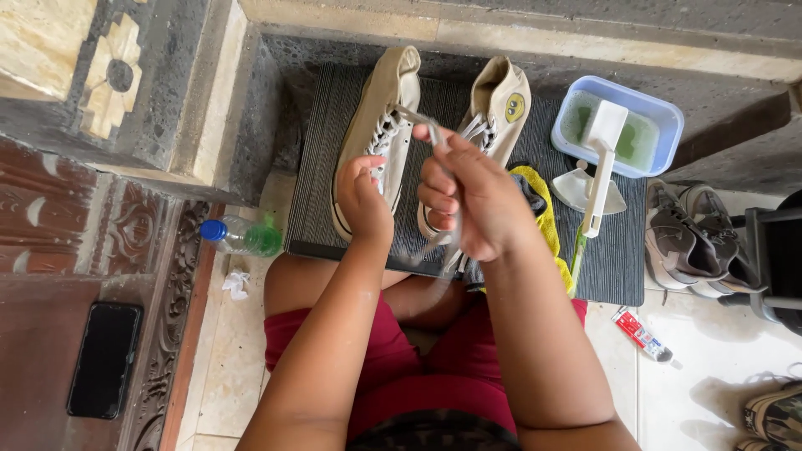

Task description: Cleaning a pair of sneakers by removing laces, applying cleaning solution with a brush, and wiping with a cloth.

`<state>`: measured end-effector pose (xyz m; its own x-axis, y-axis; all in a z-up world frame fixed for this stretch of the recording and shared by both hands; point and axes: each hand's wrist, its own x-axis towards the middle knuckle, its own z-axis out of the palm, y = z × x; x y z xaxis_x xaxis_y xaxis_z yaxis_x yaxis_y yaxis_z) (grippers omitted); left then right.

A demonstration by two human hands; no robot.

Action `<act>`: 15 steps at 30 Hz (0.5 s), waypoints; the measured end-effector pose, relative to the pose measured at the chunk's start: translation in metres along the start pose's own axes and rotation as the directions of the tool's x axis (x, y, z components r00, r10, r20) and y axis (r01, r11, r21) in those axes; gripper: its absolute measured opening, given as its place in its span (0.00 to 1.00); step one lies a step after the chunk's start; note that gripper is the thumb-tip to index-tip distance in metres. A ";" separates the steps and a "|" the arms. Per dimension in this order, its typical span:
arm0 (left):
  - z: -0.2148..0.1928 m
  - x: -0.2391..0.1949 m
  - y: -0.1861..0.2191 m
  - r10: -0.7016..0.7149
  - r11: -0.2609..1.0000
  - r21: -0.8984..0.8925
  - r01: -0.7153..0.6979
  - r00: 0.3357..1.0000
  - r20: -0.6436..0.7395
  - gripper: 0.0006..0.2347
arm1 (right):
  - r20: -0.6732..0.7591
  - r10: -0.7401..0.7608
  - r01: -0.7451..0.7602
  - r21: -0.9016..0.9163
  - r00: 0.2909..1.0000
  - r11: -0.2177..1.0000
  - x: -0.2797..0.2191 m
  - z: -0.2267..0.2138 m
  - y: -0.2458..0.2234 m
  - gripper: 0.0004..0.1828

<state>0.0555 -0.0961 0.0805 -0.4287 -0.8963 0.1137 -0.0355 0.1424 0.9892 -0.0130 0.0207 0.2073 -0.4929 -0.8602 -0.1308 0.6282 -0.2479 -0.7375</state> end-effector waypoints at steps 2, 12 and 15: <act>0.002 0.000 0.003 -0.063 0.998 -0.009 0.063 0.998 -0.009 0.13 | -0.014 -0.045 0.044 -0.049 0.999 0.998 -0.003 0.003 -0.006 0.16; 0.011 0.001 0.010 -0.397 0.854 -0.286 0.435 0.899 0.183 0.22 | -0.175 0.052 -0.102 -0.289 0.983 0.952 0.004 -0.009 0.024 0.17; 0.019 -0.008 0.021 -0.327 0.737 -0.446 0.507 0.846 0.421 0.28 | -0.132 -0.030 -0.071 -0.694 0.991 0.716 -0.004 -0.024 0.051 0.14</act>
<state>0.0408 -0.0774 0.0983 -0.7313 -0.6280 -0.2663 0.1595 -0.5369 0.8284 0.0063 0.0225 0.1541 -0.5868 -0.7858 -0.1954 0.0674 0.1931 -0.9789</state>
